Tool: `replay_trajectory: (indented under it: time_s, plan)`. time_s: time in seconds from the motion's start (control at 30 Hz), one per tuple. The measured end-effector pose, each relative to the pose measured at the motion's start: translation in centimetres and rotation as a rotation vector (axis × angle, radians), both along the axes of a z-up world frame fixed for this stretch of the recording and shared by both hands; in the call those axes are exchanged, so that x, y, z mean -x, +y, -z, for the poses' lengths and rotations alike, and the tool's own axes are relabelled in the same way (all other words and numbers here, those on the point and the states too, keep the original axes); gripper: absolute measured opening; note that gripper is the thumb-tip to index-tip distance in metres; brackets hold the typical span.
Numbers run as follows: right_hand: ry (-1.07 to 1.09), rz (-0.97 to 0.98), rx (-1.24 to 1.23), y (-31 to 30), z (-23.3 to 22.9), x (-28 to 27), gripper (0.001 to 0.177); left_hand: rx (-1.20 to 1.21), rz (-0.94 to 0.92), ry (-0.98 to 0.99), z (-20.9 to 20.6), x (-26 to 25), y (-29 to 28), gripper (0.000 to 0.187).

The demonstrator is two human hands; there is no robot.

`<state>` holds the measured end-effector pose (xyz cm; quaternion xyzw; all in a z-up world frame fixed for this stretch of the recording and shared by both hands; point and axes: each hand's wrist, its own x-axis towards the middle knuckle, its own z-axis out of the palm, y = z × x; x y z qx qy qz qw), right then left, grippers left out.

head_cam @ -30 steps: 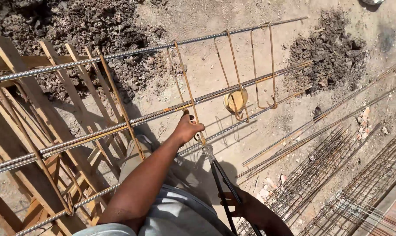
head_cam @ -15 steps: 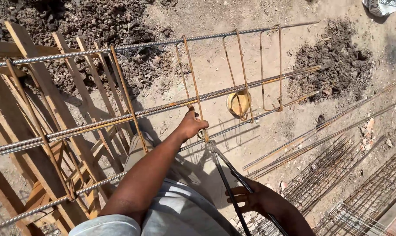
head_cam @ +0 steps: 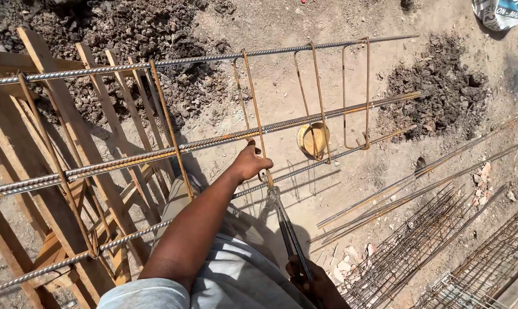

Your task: The person uses a rebar tying tool to twist wire ties around the intersections of a steel rebar grid. The person repeatedly positions the tool, twists the wire to secure the bars, and moves along the structure to tie additional joints.

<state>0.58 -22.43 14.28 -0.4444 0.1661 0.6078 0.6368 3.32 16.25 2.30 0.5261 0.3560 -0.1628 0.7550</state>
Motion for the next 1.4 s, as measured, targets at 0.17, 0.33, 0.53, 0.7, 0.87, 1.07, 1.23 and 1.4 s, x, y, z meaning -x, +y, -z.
replay_trajectory:
  time_s: [0.17,0.33,0.53,0.7,0.87,1.07,1.23,1.4]
  plan:
    - [-0.445,-0.301,0.122,-5.4,6.4,0.5,0.020,0.023,-0.004,0.038,-0.4,0.2,0.3,0.107]
    - [0.166,-0.036,0.017,0.9,-6.8,-4.1,0.055,0.001,0.002,0.012,0.5,0.3,-0.2,0.073]
    - [-0.830,-1.459,0.654,10.4,-14.0,-4.9,0.019,0.000,-0.043,-0.017,1.9,0.3,-0.6,0.055]
    - [-1.161,-1.840,0.821,12.5,-14.7,-3.6,0.027,-0.019,-0.039,-0.015,2.1,0.0,-0.5,0.069]
    - [-0.530,-1.185,1.060,8.6,-11.1,-4.9,0.113,0.001,-0.011,-0.016,0.4,0.2,-0.1,0.094]
    - [-0.207,-0.687,0.795,7.4,-9.7,-4.4,0.012,0.131,-0.054,0.056,-2.4,0.9,0.4,0.107]
    - [0.106,-0.357,0.364,3.1,-8.8,-2.6,0.049,0.067,-0.111,-0.114,2.7,1.3,-1.0,0.104]
    - [-0.031,-0.439,0.486,3.7,-8.1,-2.6,0.031,0.053,-0.146,-0.227,4.7,1.5,-1.5,0.103]
